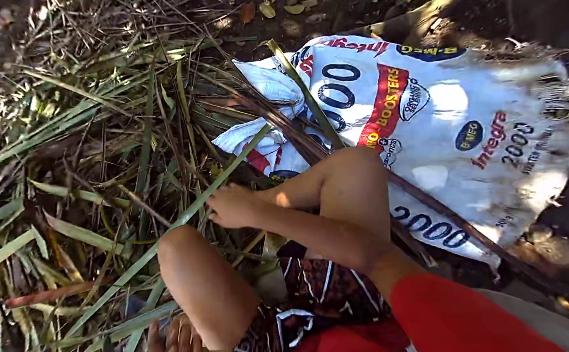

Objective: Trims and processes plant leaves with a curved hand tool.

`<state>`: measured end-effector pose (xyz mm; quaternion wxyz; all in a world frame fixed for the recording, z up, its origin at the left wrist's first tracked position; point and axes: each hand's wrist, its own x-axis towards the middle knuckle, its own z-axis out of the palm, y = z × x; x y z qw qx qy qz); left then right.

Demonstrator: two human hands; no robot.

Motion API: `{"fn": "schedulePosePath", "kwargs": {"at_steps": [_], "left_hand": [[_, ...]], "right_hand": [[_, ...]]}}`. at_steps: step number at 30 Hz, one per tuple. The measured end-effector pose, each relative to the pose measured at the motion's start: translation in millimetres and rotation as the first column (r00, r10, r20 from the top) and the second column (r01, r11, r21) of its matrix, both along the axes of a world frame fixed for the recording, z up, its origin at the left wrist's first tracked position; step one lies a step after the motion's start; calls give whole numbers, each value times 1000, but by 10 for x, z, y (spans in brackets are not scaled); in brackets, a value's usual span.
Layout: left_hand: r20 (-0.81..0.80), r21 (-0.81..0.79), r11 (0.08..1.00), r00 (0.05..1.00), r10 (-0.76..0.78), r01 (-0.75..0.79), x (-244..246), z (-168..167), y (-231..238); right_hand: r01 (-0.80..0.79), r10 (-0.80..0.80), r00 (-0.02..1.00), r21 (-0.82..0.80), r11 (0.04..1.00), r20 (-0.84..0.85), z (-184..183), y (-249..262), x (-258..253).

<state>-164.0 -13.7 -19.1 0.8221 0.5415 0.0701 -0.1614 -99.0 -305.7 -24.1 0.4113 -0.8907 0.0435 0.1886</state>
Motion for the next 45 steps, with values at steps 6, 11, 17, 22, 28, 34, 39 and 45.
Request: {"fn": "schedulePosePath", "kwargs": {"at_steps": [6,11,17,22,28,34,39,45], "left_hand": [[474,612,781,730,-492,130,1342,-183,-2123],[59,864,410,751,-658,291,2096,-1280,-3348],[-233,845,266,768,-597,464,2152,-1791,-3442],[-175,884,268,803,-570,383,2360,-1865,-3585],[-243,811,357,821,-516,464,2384,-1891,-3928],[-46,804,440,780,-624,399,2176,-1873,-3898],[-120,735,450,751,-650,507,2142,-2039,-3954],[-210,883,194,729,-652,428,2159,-1987,-3847]], "right_hand": [[266,-352,881,-283,921,-317,-987,-1449,-219],[395,-464,859,-299,869,-215,-1345,-1844,-23],[307,-412,885,-392,867,-218,-2247,-1751,-177],[289,-409,879,-409,866,-245,-2277,-1752,-182],[279,-420,866,-434,856,-271,-2210,-1727,-163],[302,-445,857,-446,843,-260,-2037,-1726,-55],[320,-461,818,-394,862,-343,-1653,-1674,170],[245,-403,845,-416,876,-351,-1853,-1688,90]]}}
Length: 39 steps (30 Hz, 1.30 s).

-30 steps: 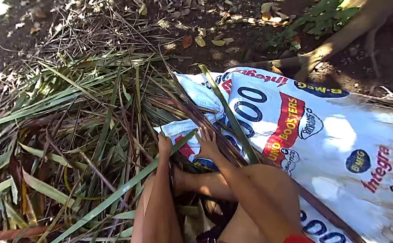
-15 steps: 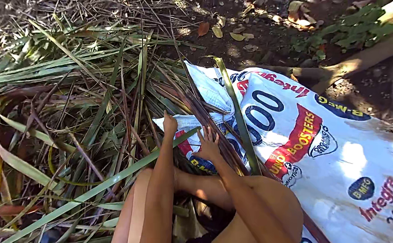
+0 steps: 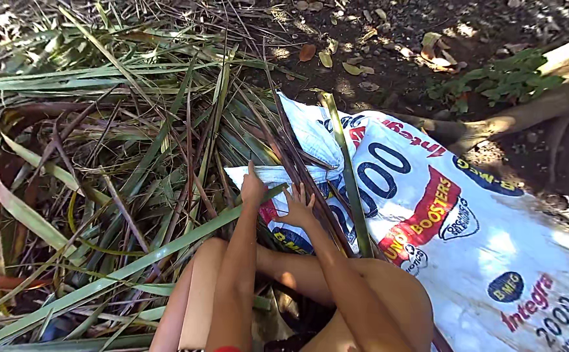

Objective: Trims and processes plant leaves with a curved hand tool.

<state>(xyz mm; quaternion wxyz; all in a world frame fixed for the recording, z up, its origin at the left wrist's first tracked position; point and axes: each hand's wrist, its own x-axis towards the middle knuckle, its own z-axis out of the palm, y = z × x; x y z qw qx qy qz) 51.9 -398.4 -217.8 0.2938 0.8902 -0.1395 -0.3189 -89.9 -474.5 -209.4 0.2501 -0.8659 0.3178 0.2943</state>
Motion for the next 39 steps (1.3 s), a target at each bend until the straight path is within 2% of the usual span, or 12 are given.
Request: {"fn": "schedulePosePath", "kwargs": {"at_steps": [5,11,15,20,23,26,31,33,35,36,37,39], "left_hand": [[7,75,994,996,83,-84,20,105,87],[345,-201,962,905,247,-186,34,151,102],[-56,231,968,994,-89,100,233,97,77],[-107,-33,999,994,13,-17,433,-78,302],[-214,-195,954,959,186,-228,325,-194,341],[-548,-366,717,760,348,-592,212,-206,347],[-909,-336,245,382,170,-909,63,-234,451],[-935,-354,46,354,-13,-934,-48,-171,550],[-874,-448,-66,452,-178,-892,-29,86,538],[-839,-537,3,534,-102,-844,38,263,512],[-760,-633,170,648,48,-755,117,407,500],[-387,-593,620,857,339,-513,338,514,438]], "right_hand": [[-23,23,1000,-2,1000,-6,-73,-26,-11],[-12,11,1000,16,1000,18,-124,-18,-15],[-5,5,1000,29,1000,22,-154,12,-5],[-8,7,999,33,999,41,-201,57,-8],[-20,20,1000,23,1000,24,-180,52,-22],[-28,27,999,18,999,29,-173,48,-29],[-29,29,999,11,1000,13,-158,46,-30],[-33,33,999,14,999,14,-176,57,-31],[-21,21,1000,11,1000,17,-153,10,-15],[-22,22,1000,12,1000,11,-140,14,-8],[-24,23,1000,15,1000,7,-135,45,-18],[-16,16,1000,22,1000,14,-134,69,-21]]}}
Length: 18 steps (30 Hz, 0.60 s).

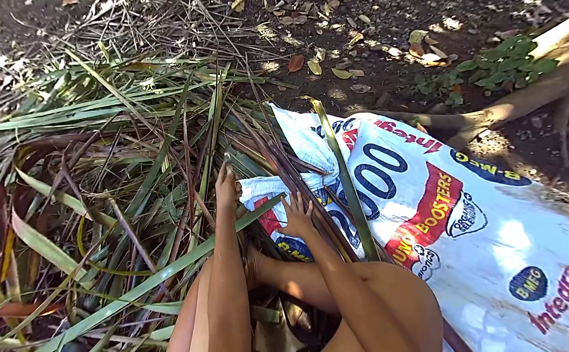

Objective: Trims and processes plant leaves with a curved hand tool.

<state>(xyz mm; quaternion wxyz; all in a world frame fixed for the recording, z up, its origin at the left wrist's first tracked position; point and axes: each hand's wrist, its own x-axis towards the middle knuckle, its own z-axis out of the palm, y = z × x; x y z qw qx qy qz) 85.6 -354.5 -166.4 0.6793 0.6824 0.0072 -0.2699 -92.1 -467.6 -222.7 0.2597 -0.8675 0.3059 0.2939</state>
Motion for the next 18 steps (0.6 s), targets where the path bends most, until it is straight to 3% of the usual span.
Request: {"fn": "schedulePosePath", "kwargs": {"at_steps": [2,5,7,10,11,14,15,18], "left_hand": [[167,479,871,964,-206,103,152,-85,11],[58,777,570,871,-487,267,107,-153,10],[46,857,465,867,-496,221,-57,-182,-42],[269,804,595,887,-375,7,-194,-305,-137],[275,795,607,889,-366,4,-164,-340,-188],[-109,813,453,859,-501,367,-81,-498,-243],[-156,773,474,850,-504,422,-24,-544,-239],[-96,586,744,940,-329,320,152,-771,-10]], "right_hand": [[6,-6,1000,-3,1000,5,-14,0,-17],[-2,2,1000,-17,1000,14,-26,-20,3],[3,-2,1000,-18,1000,7,-45,-11,-18],[2,-2,1000,-17,1000,5,-26,-14,7],[1,0,1000,-16,1000,7,-4,-26,48],[2,-2,1000,-5,1000,-20,10,-48,-23],[0,0,999,-11,1000,-38,-17,-80,-42],[0,0,999,-14,1000,-37,-82,-32,12]]}}
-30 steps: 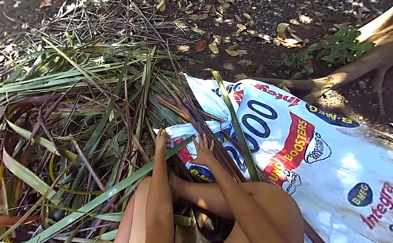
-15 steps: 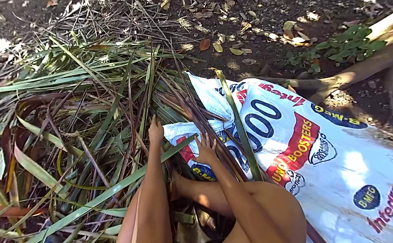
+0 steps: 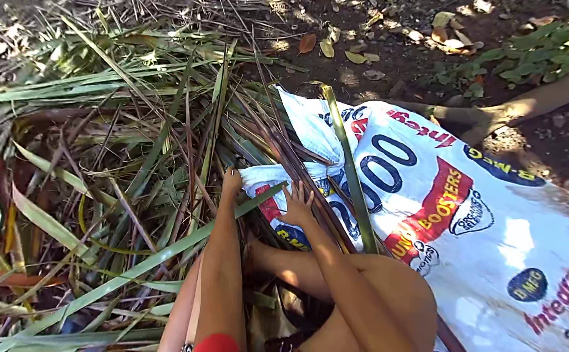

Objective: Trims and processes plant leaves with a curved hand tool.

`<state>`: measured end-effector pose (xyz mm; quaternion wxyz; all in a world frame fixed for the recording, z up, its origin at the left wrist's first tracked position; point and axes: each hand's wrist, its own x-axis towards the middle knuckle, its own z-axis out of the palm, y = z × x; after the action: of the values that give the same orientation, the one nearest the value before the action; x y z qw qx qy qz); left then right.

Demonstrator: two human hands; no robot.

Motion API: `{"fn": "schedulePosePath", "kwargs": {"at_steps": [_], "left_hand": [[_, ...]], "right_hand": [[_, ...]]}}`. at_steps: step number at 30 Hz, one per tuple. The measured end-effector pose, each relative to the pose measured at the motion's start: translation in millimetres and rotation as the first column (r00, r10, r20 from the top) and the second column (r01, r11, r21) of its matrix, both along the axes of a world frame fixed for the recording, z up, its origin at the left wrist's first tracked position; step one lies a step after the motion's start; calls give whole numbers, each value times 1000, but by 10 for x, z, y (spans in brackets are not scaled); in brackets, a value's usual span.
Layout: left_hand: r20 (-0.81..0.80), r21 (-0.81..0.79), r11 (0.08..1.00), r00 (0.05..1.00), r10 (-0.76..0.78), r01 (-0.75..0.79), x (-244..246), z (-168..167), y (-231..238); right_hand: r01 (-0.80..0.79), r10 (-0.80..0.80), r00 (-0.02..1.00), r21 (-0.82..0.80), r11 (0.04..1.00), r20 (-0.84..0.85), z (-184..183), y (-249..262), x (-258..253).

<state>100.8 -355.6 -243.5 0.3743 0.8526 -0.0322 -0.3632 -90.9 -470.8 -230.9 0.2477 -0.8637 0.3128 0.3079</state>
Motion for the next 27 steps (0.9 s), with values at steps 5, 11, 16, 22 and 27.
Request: {"fn": "schedulePosePath", "kwargs": {"at_steps": [5,11,16,22,27], "left_hand": [[-204,-281,877,917,343,-391,-262,-102,38],[-259,-352,795,868,425,-494,-376,-46,-31],[-276,-345,825,889,366,-447,-257,-55,-117],[-426,-336,816,849,313,-469,22,53,-294],[-865,-425,381,493,96,-821,-187,-128,120]], "right_hand": [[-1,1,1000,-4,1000,-14,31,-16,4],[-5,4,1000,-12,1000,-19,3,-28,29],[-3,2,1000,-30,1000,-17,-4,-2,37],[-1,1,1000,-36,999,6,0,7,45],[8,-6,1000,-49,999,29,-25,15,26]]}}
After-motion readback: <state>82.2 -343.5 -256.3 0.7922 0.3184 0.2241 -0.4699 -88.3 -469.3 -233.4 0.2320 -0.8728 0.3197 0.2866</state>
